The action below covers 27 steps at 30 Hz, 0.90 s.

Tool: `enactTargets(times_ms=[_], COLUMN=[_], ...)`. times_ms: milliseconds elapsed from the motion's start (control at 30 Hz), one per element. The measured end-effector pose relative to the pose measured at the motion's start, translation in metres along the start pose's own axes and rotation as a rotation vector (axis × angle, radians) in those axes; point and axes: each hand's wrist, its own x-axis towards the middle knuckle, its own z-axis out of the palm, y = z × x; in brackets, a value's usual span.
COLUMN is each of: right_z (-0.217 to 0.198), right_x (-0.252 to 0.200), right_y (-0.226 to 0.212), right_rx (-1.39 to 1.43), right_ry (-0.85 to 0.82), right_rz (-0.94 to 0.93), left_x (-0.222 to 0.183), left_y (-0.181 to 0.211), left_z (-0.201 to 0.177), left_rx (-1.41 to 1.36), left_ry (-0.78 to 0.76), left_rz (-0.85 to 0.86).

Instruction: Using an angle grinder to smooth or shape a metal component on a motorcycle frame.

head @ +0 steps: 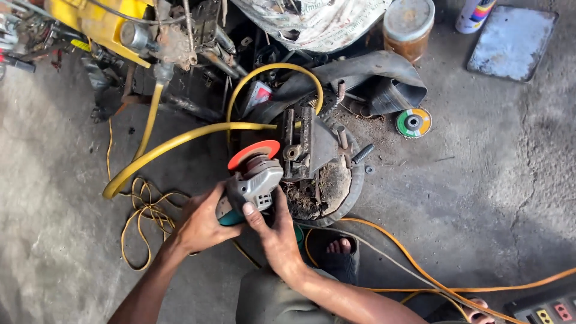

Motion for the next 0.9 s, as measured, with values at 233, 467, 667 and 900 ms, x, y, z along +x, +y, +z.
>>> enactTargets(times_ms=[233, 467, 667, 900], right_z=[-0.012, -0.017, -0.036, -0.045], right_x=[0.008, 0.019, 0.017, 0.026], right_y=[-0.014, -0.018, -0.038, -0.035], right_rx=[0.066, 0.119, -0.06, 0.137], right_ry=[-0.155, -0.154, -0.26, -0.336], right_rz=[-0.076, -0.038, 0.077, 0.152], left_x=[0.031, 0.02, 0.015, 0.036], left_y=[0.01, 0.027, 0.023, 0.027], left_z=[-0.031, -0.025, -0.023, -0.027], left_rx=[0.084, -0.132, -0.258, -0.029], left_ry=[-0.037, -0.186, -0.114, -0.228], left_rz=[0.331, -0.026, 0.032, -0.022])
